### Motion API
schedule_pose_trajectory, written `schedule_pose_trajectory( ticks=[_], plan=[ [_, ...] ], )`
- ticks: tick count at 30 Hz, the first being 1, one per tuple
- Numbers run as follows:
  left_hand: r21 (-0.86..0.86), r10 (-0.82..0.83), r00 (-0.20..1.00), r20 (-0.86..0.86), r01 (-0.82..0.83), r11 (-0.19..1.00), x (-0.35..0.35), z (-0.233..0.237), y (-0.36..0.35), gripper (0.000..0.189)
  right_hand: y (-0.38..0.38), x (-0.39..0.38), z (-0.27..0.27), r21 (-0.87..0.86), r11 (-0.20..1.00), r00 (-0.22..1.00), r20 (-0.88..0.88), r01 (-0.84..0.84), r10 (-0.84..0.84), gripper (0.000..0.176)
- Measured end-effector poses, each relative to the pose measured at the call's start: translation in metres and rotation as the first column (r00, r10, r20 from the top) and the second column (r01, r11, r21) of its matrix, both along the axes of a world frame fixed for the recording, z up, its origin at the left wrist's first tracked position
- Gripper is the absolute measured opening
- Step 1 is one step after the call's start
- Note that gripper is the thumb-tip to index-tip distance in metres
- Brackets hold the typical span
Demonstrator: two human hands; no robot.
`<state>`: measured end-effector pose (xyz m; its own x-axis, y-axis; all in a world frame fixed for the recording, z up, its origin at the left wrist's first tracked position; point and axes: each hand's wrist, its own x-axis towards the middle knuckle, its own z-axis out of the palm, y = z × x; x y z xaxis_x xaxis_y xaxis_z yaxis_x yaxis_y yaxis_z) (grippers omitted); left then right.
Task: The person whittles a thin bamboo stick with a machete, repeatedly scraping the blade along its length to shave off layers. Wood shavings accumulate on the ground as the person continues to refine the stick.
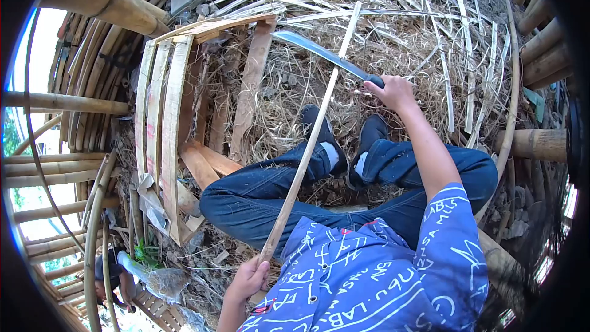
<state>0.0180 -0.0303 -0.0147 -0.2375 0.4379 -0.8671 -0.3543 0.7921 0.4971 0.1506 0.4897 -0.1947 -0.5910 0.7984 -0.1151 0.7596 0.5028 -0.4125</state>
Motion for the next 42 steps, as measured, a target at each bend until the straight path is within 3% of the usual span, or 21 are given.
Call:
schedule_pose_trajectory(
  ticks=[2,6,10,16,18,20,22,24,25,28,32,34,36,38,40,42],
  plan=[
    [0.007,0.040,0.999,0.006,-0.040,0.999,0.000,0.000,0.001,0.021,0.008,-0.002,-0.006,0.104,0.992,0.993,0.101,-0.068,0.057,0.070],
    [-0.029,0.017,1.000,-0.024,-0.018,0.999,-0.005,0.000,-0.004,0.021,0.006,-0.008,-0.013,0.040,0.995,0.988,0.133,-0.087,0.081,0.072],
    [-0.071,0.064,0.998,-0.029,-0.066,0.995,-0.005,-0.005,-0.013,0.021,-0.016,-0.012,-0.003,0.037,0.993,0.994,-0.004,-0.112,0.112,0.072],
    [-0.045,0.034,0.999,-0.026,-0.035,0.998,-0.007,-0.004,-0.005,0.019,-0.046,-0.018,0.026,0.022,0.938,0.937,0.061,-0.345,0.343,0.071],
    [-0.043,0.034,0.999,-0.016,-0.035,0.998,-0.006,0.001,-0.021,0.019,-0.023,-0.015,0.021,-0.051,0.968,0.965,0.075,-0.246,0.250,0.071],
    [-0.033,0.045,0.999,-0.008,-0.045,0.998,-0.002,0.006,-0.019,0.019,0.014,-0.011,-0.004,-0.088,0.995,0.989,0.134,-0.044,0.055,0.074],
    [-0.009,-0.053,0.997,-0.048,0.052,0.999,0.005,0.010,0.004,0.019,0.016,-0.017,-0.007,-0.071,0.997,0.995,0.104,0.004,0.004,0.074],
    [-0.049,0.010,1.000,-0.022,-0.011,0.999,0.001,-0.008,-0.010,0.019,0.012,-0.026,-0.006,-0.160,0.987,0.996,0.094,0.014,0.001,0.074],
    [-0.050,0.057,0.998,0.017,-0.056,0.997,-0.001,-0.011,-0.016,0.020,0.001,-0.027,0.000,-0.039,0.999,1.000,0.024,-0.017,0.018,0.073],
    [-0.072,0.116,0.992,0.046,-0.113,0.991,-0.003,-0.013,-0.013,0.020,-0.024,-0.028,0.014,0.010,0.981,0.980,-0.047,-0.192,0.192,0.074],
    [-0.019,0.065,0.998,0.012,-0.065,0.998,-0.008,-0.012,-0.021,0.021,-0.037,-0.026,0.028,0.014,0.930,0.928,0.067,-0.367,0.366,0.073],
    [-0.008,-0.041,0.998,-0.051,0.041,0.999,-0.006,-0.002,-0.036,0.022,-0.009,-0.014,0.022,0.028,0.975,0.974,0.066,-0.219,0.216,0.074],
    [-0.034,-0.077,0.996,-0.055,0.075,0.997,-0.002,0.019,-0.031,0.022,0.038,-0.001,0.004,-0.151,0.987,0.986,0.162,0.061,-0.036,0.077],
    [-0.053,-0.102,0.993,-0.065,0.099,0.994,0.004,0.023,-0.030,0.022,0.062,0.021,-0.008,-0.068,0.974,0.963,0.176,0.217,-0.202,0.078],
    [-0.049,-0.234,0.967,-0.099,0.230,0.972,0.001,0.016,-0.029,0.021,0.066,0.035,-0.008,-0.039,0.969,0.958,0.168,0.244,-0.234,0.076],
    [-0.058,-0.250,0.964,-0.090,0.246,0.968,0.000,0.009,-0.025,0.021,0.064,0.052,-0.005,-0.004,0.960,0.945,0.176,0.281,-0.276,0.075]
  ],
)
